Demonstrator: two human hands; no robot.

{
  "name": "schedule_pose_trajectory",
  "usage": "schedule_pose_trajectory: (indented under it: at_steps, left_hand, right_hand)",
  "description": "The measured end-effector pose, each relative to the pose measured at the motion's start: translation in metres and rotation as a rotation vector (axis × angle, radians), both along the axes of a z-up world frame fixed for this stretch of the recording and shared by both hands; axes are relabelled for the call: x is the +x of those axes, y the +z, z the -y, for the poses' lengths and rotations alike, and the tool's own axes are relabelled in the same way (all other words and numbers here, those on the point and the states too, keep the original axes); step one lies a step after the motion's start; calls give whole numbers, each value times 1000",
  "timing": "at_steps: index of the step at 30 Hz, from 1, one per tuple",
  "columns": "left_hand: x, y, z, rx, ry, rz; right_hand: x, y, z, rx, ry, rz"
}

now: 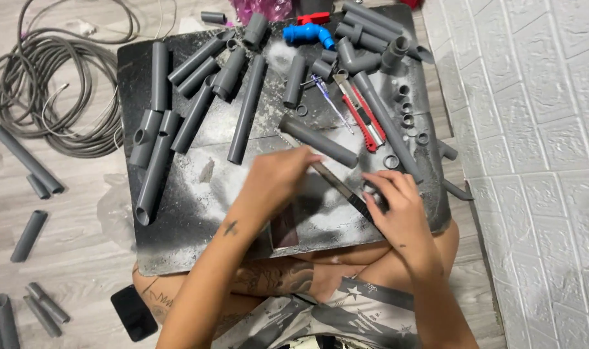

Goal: The person sits on the floor and uses a sanding block to smooth the edges of several gray plastic pipes and fittings. They hold the pipes in one hand and rub the sanding block against the cut ends and outer surfaces, occasionally rotating the pieces to access different areas.

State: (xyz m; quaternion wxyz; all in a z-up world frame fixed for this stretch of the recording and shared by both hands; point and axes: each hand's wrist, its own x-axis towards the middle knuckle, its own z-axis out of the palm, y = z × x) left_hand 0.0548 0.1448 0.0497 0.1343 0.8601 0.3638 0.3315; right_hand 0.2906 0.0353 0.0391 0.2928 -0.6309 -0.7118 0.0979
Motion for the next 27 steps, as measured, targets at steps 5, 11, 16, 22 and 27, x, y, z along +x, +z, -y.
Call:
schedule_pose_trajectory:
  at_steps: [5,11,16,22,27]
  left_hand:
    - [-54,15,71,-226,190,-331]
    - [-68,15,105,-396,79,-366]
    - [-75,-9,106,-211,109,-376]
    - [-96,-15,107,-155,157,-190]
    - [-117,21,107,-184,216,-53]
  right_hand:
    - [-10,9,26,-1,-38,-301]
    - [-36,5,40,7,-32,-393]
    - [-41,5,44,54,5,-389]
    - [-31,3,49,87,-22,-316]
    - [5,4,43,80,-79,-26]
